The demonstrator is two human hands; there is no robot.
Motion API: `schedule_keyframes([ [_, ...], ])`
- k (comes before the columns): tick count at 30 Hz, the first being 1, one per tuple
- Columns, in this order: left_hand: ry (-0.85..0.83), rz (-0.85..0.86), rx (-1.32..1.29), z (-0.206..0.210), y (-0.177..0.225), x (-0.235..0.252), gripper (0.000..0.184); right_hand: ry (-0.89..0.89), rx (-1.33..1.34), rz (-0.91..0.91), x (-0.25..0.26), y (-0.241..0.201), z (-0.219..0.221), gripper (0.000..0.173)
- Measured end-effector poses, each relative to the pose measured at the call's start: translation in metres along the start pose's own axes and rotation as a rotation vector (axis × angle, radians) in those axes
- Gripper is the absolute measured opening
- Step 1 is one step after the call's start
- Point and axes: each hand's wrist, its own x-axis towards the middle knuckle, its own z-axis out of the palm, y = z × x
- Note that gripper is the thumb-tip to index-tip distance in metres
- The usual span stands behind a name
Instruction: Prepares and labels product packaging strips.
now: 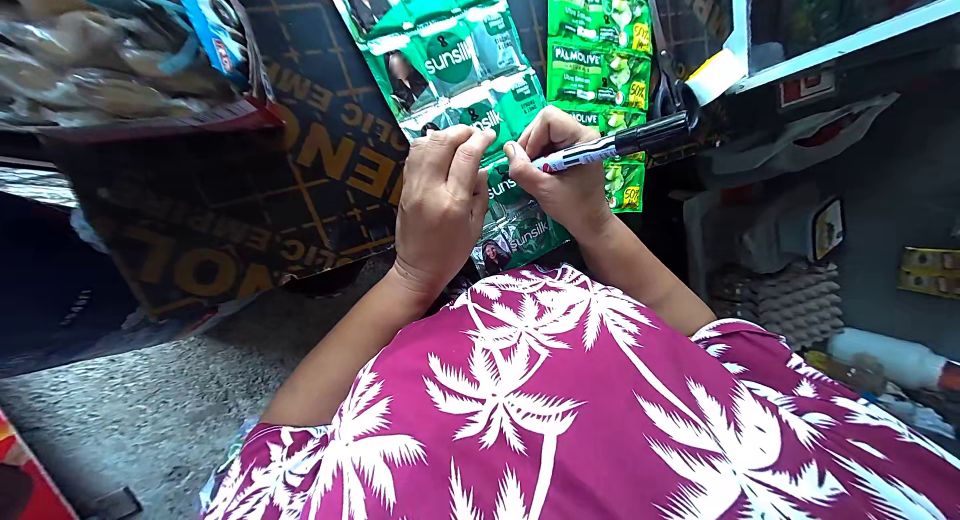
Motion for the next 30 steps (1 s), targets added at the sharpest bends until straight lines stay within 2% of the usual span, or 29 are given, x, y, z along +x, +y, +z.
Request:
schedule_keyframes([
  [8,-0.006,-0.002,0.01,0.0,0.001,0.0,0.027,0.038,0.111,-0.005,-0.002,0.0,-0.003,0.014],
  [14,-0.031,-0.006,0.021,0.0,0.0,0.0,0.028,-0.043,0.126,-0.04,-0.038,-0.009,-0.026,0.015],
  [20,-0.108,0.015,0.098,0.0,0.001,0.001,0.054,-0.007,0.068,-0.135,-0.056,0.003,-0.027,0.015],
  [30,-0.132,0.004,0.123,-0.001,0.002,0.002,0.053,-0.03,0.024,-0.174,-0.055,0.007,-0.022,0.016],
])
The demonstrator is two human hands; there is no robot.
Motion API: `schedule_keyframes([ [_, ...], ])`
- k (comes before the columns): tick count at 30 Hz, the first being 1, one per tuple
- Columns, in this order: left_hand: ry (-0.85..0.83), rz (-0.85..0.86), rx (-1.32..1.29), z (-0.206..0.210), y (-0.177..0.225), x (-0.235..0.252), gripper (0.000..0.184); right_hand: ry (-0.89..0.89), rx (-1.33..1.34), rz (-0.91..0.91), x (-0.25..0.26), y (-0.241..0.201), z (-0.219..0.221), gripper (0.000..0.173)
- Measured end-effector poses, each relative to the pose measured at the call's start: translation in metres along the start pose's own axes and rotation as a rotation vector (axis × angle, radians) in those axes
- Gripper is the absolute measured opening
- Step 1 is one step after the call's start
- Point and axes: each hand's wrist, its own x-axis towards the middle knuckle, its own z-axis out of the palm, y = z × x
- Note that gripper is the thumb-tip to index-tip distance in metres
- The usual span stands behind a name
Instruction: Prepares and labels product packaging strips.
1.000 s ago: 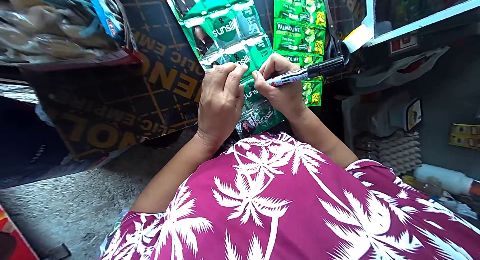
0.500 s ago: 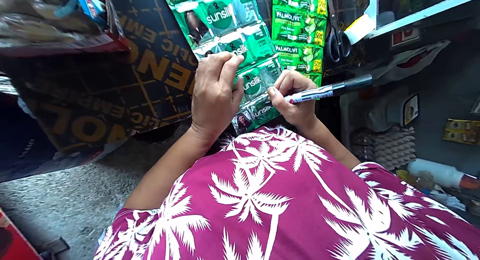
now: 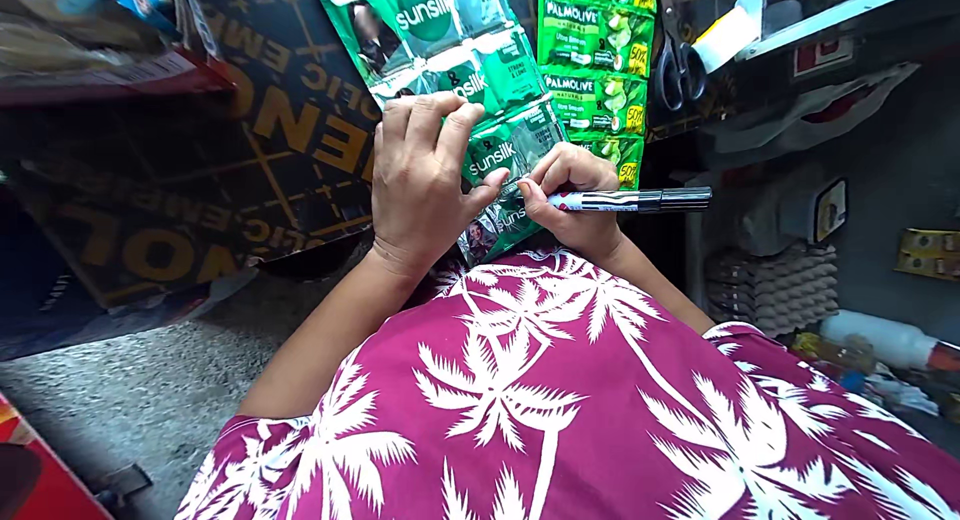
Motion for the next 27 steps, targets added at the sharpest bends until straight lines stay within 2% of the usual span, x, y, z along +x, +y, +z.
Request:
schedule_keyframes([
  [7,0.005,0.006,0.005,0.001,0.0,0.0,0.052,-0.004,0.002,-0.01,0.001,0.0,-0.001,0.017],
  [13,0.0,0.007,0.012,0.001,0.0,0.0,0.053,0.03,0.037,0.071,0.003,-0.002,0.001,0.016],
  [16,0.015,0.016,-0.006,0.002,-0.001,-0.001,0.047,0.078,0.264,0.194,0.008,-0.006,-0.01,0.015],
  [20,0.125,0.045,-0.143,0.001,-0.003,-0.003,0.026,0.3,0.657,0.337,0.018,-0.004,-0.036,0.015],
  [23,0.221,0.098,-0.278,-0.003,-0.006,-0.005,0.018,0.39,0.907,0.349,0.026,-0.004,-0.051,0.027],
  [25,0.257,0.129,-0.342,-0.006,-0.009,-0.007,0.015,0.414,1.098,0.324,0.028,-0.004,-0.059,0.045],
  [27,0.298,0.155,-0.395,-0.007,-0.012,-0.009,0.014,0.422,1.171,0.304,0.028,-0.003,-0.064,0.065],
])
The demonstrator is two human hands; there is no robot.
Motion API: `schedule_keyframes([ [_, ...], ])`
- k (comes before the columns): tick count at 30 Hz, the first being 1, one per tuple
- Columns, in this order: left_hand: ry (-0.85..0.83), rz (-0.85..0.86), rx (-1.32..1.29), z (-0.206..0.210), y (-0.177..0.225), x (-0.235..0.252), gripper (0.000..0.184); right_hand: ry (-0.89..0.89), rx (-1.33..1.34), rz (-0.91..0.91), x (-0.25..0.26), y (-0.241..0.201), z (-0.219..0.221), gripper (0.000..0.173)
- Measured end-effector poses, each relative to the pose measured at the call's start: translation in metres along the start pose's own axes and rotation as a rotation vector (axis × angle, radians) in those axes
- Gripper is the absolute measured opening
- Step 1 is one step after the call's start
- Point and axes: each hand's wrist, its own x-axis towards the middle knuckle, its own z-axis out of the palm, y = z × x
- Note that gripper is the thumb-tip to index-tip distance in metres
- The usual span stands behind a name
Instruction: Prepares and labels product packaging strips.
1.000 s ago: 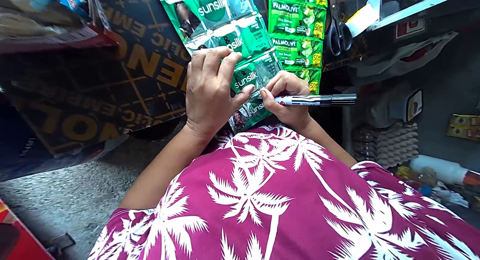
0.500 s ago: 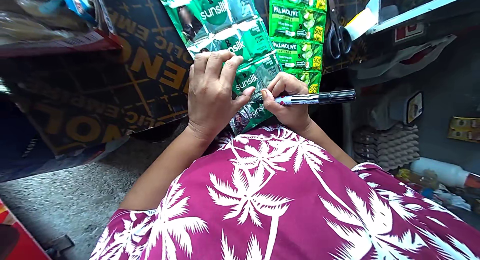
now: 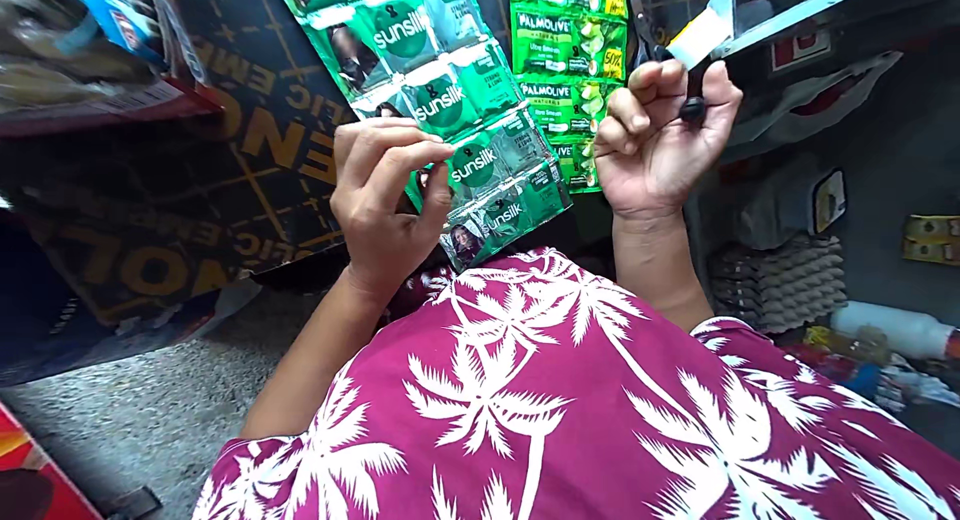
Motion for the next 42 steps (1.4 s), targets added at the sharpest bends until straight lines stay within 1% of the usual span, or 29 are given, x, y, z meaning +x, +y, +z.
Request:
schedule_keyframes([
  [2,0.033,0.005,-0.039,-0.003,0.001,0.0,0.015,-0.015,0.051,-0.017,0.001,-0.002,0.0,0.082],
  [4,0.043,-0.002,-0.069,-0.004,0.005,0.002,0.016,-0.041,0.123,-0.03,0.004,-0.003,0.002,0.088],
  [7,0.003,0.01,-0.069,-0.003,0.015,0.005,0.016,-0.028,0.165,-0.041,0.009,-0.005,0.01,0.085],
  [10,-0.137,0.012,-0.004,0.0,0.021,0.006,0.019,-0.005,0.143,-0.064,0.012,-0.009,0.013,0.084],
  [15,-0.322,-0.061,0.349,0.006,0.022,0.001,0.027,-0.026,0.123,-0.054,0.009,-0.019,0.001,0.081],
  [17,-0.391,-0.074,0.418,0.007,0.025,0.001,0.031,-0.036,0.111,-0.042,0.006,-0.023,-0.006,0.079],
  [23,-0.571,0.007,0.464,0.023,0.036,-0.005,0.04,-0.049,0.132,-0.023,0.004,-0.03,-0.021,0.081],
  [26,-0.61,0.022,0.479,0.027,0.04,-0.005,0.043,-0.064,0.107,-0.025,0.004,-0.032,-0.028,0.078],
  [29,-0.654,0.024,0.428,0.021,0.045,-0.006,0.048,-0.069,0.063,-0.031,0.004,-0.036,-0.035,0.078],
  [32,-0.736,0.011,0.384,0.003,0.051,-0.011,0.059,-0.069,-0.005,-0.054,0.004,-0.042,-0.039,0.073],
  [34,-0.742,-0.024,0.385,-0.012,0.053,-0.019,0.06,-0.074,-0.024,-0.056,0.003,-0.046,-0.044,0.066],
  [38,-0.681,-0.074,0.449,-0.027,0.06,-0.029,0.053,-0.084,-0.172,-0.063,0.003,-0.052,-0.049,0.055],
  [40,-0.652,-0.048,0.443,-0.024,0.064,-0.033,0.044,-0.097,-0.223,-0.051,0.003,-0.054,-0.049,0.049],
  [42,-0.607,-0.005,0.452,-0.019,0.07,-0.035,0.034,-0.092,-0.296,-0.04,0.003,-0.056,-0.048,0.039],
])
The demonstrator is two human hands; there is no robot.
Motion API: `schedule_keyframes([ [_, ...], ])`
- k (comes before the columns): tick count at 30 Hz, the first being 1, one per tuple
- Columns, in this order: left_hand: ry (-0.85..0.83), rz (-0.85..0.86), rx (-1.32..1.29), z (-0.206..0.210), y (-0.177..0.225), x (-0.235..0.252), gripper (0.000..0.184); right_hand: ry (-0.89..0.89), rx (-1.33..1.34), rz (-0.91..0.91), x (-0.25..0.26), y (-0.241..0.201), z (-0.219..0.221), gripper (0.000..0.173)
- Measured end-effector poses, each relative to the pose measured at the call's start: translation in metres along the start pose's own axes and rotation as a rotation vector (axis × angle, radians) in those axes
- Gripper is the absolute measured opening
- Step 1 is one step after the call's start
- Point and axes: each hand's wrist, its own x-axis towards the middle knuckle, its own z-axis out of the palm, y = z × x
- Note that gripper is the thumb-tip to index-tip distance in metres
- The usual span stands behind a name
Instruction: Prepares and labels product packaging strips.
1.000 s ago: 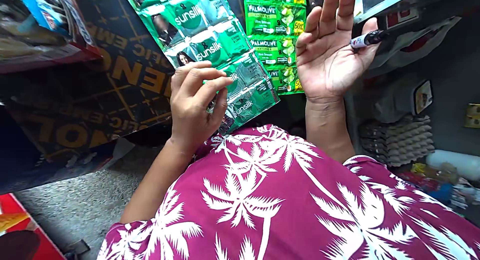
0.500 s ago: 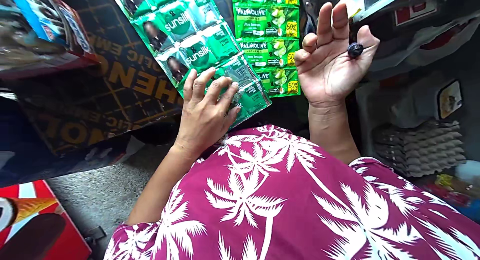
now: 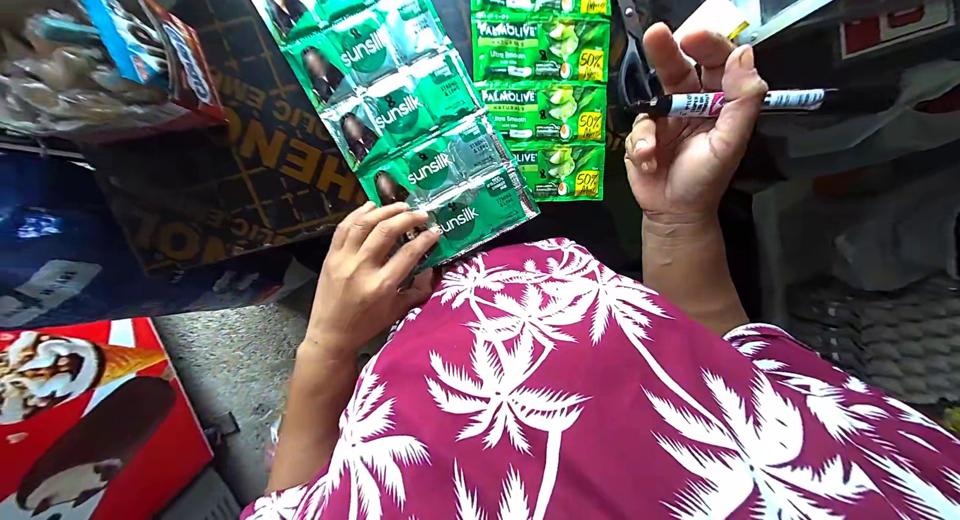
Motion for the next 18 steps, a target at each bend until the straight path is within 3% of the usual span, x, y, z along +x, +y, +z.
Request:
schedule_keyframes([
  [5,0.236,0.016,0.172,0.004,0.009,-0.004,0.02,-0.059,-0.232,-0.062,-0.002,0.0,0.0,0.015],
  [10,0.4,-0.062,0.078,0.001,0.01,0.0,0.014,-0.218,-0.525,-0.119,0.001,0.003,-0.005,0.021],
  [18,0.475,-0.214,-0.022,0.0,0.014,0.008,0.015,-0.42,-0.83,-0.255,0.008,0.013,-0.005,0.016],
])
